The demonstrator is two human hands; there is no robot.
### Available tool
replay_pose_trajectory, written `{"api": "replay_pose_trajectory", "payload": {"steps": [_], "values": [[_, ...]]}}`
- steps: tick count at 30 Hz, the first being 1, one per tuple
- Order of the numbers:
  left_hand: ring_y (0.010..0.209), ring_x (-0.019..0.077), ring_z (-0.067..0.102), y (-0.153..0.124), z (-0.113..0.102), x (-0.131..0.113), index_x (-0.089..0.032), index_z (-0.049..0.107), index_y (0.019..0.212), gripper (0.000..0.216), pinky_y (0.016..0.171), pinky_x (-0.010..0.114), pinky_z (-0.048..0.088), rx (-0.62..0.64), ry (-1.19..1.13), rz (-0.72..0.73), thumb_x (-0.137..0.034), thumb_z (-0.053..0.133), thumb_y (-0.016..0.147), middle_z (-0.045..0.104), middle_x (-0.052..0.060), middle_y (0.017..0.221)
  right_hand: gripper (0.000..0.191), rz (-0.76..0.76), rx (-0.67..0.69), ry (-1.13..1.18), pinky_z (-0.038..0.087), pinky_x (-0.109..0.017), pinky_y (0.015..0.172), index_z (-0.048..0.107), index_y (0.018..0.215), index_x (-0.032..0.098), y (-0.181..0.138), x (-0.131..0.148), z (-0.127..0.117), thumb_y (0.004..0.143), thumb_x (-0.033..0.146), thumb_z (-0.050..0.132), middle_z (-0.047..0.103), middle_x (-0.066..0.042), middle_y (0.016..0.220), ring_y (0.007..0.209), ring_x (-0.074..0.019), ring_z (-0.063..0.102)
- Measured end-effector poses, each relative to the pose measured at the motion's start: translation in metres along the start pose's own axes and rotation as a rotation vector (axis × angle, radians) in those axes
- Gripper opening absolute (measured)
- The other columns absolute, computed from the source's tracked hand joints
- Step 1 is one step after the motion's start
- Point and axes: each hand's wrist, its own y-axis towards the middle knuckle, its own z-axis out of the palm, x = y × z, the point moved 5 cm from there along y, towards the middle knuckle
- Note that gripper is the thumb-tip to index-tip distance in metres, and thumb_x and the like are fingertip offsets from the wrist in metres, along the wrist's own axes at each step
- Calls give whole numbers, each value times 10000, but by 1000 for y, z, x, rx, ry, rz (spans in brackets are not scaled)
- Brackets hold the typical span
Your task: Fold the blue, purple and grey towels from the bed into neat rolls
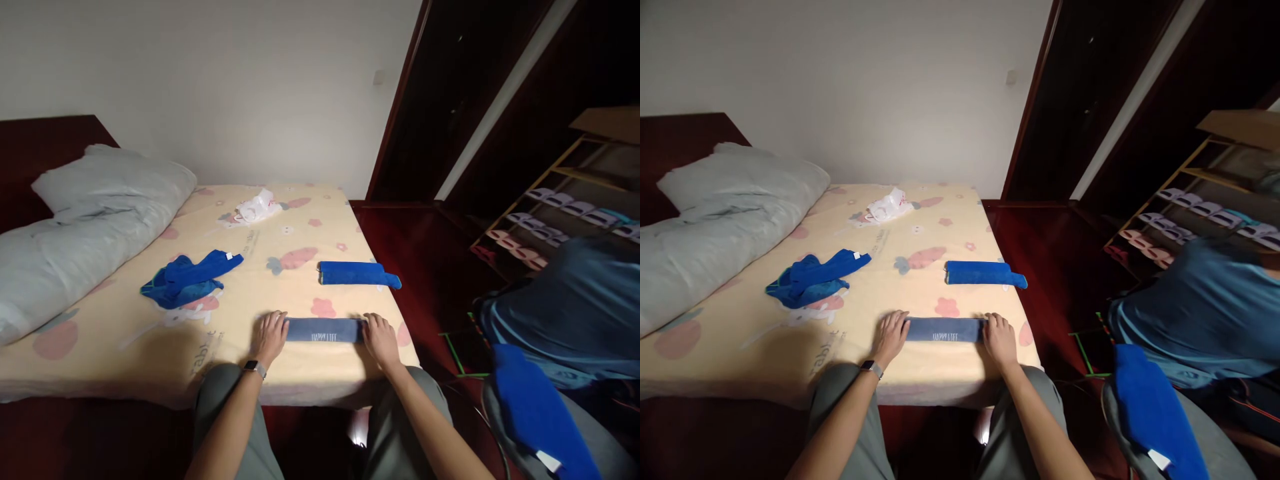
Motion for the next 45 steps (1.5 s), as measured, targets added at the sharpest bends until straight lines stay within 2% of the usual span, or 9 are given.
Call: {"api": "replay_pose_trajectory", "payload": {"steps": [3, 6, 15, 25, 32, 35, 37, 40, 45], "values": [[1396, 252, 403, -5, 10, -26, -279, 417, 1479, 497, 1194, 455, 265, 94, 21, 276, -423, 340, 1009, 492, 67, 1485, 452, -309, 18, 55, 333, -428, 1105, 499, 1400, 176, -8, 32, 1, 978, 290, 387, 494, -126, 1467, 1323, -288, 452], [1467, 234, 309, -7, 27, -30, -296, 278, 1549, 583, 1224, 448, 212, 180, 45, 414, -456, 382, 997, 361, 37, 1589, 584, -424, 79, 35, 258, -462, 1164, 397, 1502, 183, -13, 46, 18, 930, 296, 441, 404, -92, 1554, 1415, -291, 352], [1458, 198, 334, 11, 46, 28, -309, 253, 1547, 724, 1190, 388, 303, 311, -5, 316, -263, 555, 891, 375, 38, 1583, 674, -357, 60, 9, 286, -457, 1163, 356, 1519, 127, -4, 23, 48, 862, 233, 458, 471, -127, 1504, 1403, -274, 390], [1444, 184, 360, 8, 43, 26, -283, 347, 1486, 739, 1201, 384, 311, 295, -37, 269, -122, 581, 803, 416, 47, 1558, 586, -259, 87, -25, 375, -380, 1101, 450, 1451, 150, 1, 2, 51, 866, 134, 423, 526, -105, 1457, 1358, -244, 453], [1480, 249, 292, -3, 21, 44, -181, 341, 1497, 821, 1193, 386, 311, 232, -239, -85, -174, 627, 729, 328, 131, 1596, 694, 125, 84, 191, 337, -512, 1120, 435, 1460, 159, -6, -30, 28, 791, 311, 538, 421, -141, 1529, 1423, -356, 349], [1312, 270, 535, -7, 13, 62, -162, 477, 1390, 599, 1036, 364, 466, 226, -397, -458, -318, 591, 823, 570, 163, 1408, 539, 426, 29, 480, 439, -452, 1030, 533, 1351, 160, -17, -49, 13, 874, 387, 426, 589, -175, 1344, 1255, -319, 552], [996, 256, 715, -9, 15, 66, -146, 580, 1253, 481, 807, 336, 555, 255, -476, -637, -469, 450, 920, 740, 148, 1078, 513, 634, 134, 664, 525, -406, 874, 563, 1290, 169, -25, -55, 18, 920, 461, 361, 703, -158, 1111, 985, -280, 690], [659, 224, 728, -5, 25, 55, -162, 672, 1051, 593, 572, 279, 530, 303, -568, -676, -663, 393, 900, 737, 72, 724, 566, 763, 280, 781, 552, -342, 675, 570, 1252, 156, -25, -49, 31, 906, 579, 423, 740, -117, 932, 678, -223, 708], [665, 216, 724, 1, 42, 40, -163, 686, 978, 572, 526, 247, 509, 270, -769, -714, -676, 674, 723, 752, 77, 815, 497, 807, 237, 862, 548, -303, 672, 657, 1046, 149, -7, -36, 46, 765, 558, 681, 736, -141, 956, 720, -226, 715]]}}
